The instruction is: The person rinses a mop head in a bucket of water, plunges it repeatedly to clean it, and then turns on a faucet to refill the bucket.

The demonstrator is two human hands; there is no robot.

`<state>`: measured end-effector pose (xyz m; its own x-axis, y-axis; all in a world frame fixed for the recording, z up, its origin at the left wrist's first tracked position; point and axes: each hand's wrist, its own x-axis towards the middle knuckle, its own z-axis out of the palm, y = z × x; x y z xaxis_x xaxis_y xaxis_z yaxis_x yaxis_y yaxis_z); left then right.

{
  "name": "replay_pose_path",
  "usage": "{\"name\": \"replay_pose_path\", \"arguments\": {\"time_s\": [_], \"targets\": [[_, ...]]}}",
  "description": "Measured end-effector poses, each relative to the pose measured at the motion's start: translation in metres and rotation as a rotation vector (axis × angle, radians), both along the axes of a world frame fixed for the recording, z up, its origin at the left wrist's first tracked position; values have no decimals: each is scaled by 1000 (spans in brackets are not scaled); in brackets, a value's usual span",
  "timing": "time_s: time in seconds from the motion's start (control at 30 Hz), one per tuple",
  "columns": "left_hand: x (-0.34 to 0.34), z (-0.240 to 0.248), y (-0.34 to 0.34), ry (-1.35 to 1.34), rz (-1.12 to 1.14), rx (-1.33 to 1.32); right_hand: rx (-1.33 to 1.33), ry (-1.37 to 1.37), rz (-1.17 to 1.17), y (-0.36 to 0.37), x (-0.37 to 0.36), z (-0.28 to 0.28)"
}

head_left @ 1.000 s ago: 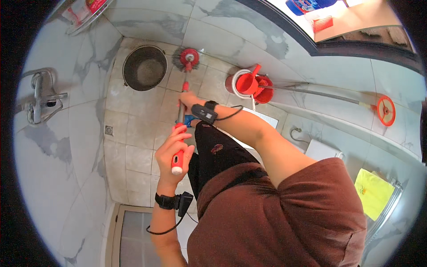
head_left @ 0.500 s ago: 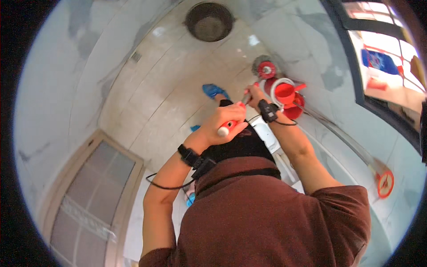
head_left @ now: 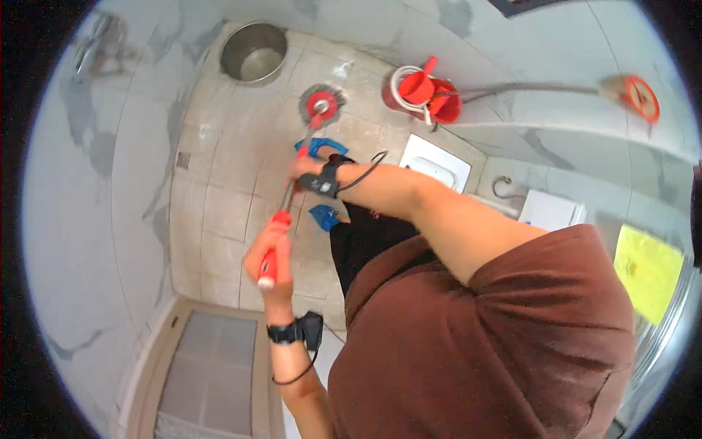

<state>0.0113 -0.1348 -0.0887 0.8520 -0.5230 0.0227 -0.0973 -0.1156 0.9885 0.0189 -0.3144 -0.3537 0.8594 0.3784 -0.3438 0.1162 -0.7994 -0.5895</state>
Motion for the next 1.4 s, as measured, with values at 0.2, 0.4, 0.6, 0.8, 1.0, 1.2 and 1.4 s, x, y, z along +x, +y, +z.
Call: {"name": "replay_pose_path", "arguments": {"time_s": [0.2, 0.4, 0.6, 0.8, 1.0, 1.2, 1.4], "targets": [[-22, 42, -27, 59, -103, 83, 79, -157, -672, 15, -9, -86], [-11, 42, 0, 76, -207, 121, 115, 386, -594, 48, -36, -36], [-25, 47, -85, 152, -311, 96, 109, 324, -766, -32, -89, 13], [-66, 37, -199, 175, -550, 60, 47, 112, -927, -143, -173, 15], [-127, 46, -318, 19, -870, 105, 1175, 256, -1919, -237, -250, -3], [-188, 57, -387, -189, -1113, 90, 1662, 78, -2082, -260, -305, 67], [-213, 72, -398, -208, -1511, 197, 1058, -507, -1257, -230, -371, 239]]}}
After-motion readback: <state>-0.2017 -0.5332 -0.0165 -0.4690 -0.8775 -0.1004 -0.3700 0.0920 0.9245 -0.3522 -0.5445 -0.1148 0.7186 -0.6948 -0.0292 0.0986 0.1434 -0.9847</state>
